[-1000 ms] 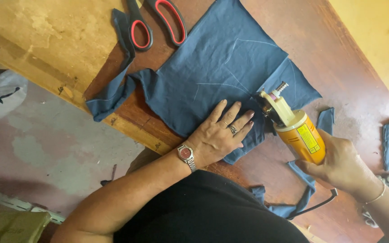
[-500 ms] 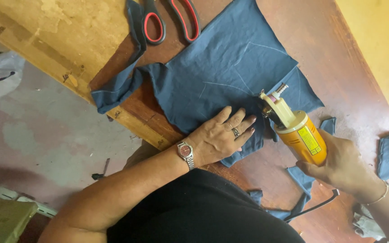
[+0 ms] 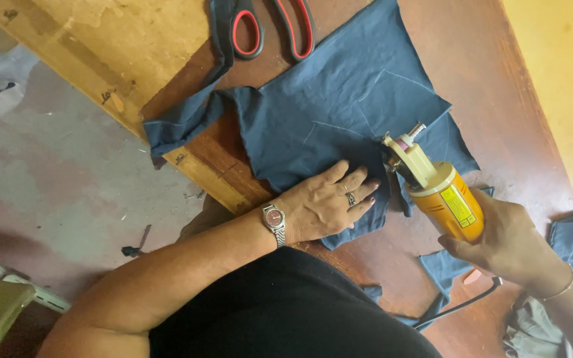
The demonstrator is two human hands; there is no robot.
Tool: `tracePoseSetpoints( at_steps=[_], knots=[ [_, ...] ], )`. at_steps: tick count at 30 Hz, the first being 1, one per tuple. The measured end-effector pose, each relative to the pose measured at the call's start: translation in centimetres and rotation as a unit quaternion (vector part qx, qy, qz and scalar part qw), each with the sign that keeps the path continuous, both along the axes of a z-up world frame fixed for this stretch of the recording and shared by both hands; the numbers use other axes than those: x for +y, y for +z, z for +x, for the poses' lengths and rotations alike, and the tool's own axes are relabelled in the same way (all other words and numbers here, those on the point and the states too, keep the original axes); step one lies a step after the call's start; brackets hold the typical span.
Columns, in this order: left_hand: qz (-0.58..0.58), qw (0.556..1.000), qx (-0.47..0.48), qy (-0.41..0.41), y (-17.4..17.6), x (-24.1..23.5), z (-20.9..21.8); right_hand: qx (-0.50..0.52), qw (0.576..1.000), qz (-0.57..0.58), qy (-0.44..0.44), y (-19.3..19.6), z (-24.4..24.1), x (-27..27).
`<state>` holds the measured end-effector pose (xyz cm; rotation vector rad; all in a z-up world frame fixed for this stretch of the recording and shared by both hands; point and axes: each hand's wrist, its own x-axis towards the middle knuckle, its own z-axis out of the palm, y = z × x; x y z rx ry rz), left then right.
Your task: Cutting out specific garment pieces from blue fabric using a paper template, chalk for marking, scissors, and an electric rotary cutter.
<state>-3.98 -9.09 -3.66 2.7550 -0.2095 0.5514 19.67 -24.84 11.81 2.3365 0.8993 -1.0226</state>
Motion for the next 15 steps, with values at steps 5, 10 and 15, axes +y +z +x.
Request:
tracePoseSetpoints(
  at_steps=[5,10,15],
  knots=[
    [0.014,1.000,0.002,0.000,0.5,0.1,-0.1,0.006,1.000,0.027,0.005,0.6,-0.4,1.6],
    [0.018,1.000,-0.002,0.002,0.7,0.3,-0.2,0.020,0.999,0.024,0.012,0.7,-0.1,3.0],
    [0.020,1.000,-0.003,0.003,0.6,0.2,-0.2,0.009,0.999,0.016,0.033,0.3,0.7,3.2]
  ],
)
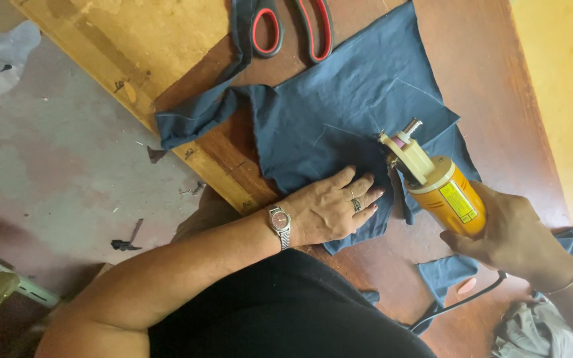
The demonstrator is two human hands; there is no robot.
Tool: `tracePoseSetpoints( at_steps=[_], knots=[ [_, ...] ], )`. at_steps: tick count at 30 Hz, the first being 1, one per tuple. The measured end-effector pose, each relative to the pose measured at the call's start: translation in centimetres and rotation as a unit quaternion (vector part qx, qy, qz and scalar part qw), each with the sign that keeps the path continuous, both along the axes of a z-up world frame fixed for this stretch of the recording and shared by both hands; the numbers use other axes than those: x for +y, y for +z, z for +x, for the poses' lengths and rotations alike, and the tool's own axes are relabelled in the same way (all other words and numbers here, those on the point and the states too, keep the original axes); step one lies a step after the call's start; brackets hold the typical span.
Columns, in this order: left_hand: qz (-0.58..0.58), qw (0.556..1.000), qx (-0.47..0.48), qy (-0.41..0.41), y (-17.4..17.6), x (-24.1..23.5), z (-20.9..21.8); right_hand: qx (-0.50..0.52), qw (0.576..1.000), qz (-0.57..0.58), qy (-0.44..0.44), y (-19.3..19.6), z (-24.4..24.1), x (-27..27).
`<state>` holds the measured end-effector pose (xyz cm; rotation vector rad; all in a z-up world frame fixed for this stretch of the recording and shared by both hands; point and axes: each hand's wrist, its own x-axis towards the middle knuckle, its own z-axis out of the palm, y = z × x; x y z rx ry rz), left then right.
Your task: Cutting out specific garment pieces from blue fabric using a paper template, chalk for marking, scissors, and an electric rotary cutter.
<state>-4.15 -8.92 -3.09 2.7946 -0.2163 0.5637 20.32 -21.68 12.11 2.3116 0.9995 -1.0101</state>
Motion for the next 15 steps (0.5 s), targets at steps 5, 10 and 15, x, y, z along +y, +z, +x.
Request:
tracePoseSetpoints(
  at_steps=[5,10,15],
  knots=[
    [-0.010,1.000,0.013,-0.018,-0.1,-0.1,-0.1,0.008,1.000,-0.002,0.028,0.2,0.0,1.1],
    [-0.040,0.999,0.012,-0.023,0.1,0.1,-0.3,0.007,0.999,-0.003,0.042,-0.1,0.1,2.0],
    [-0.056,0.998,0.005,-0.015,-0.1,-0.1,-0.4,0.025,0.997,0.012,0.076,-0.3,0.3,2.7]
  ],
)
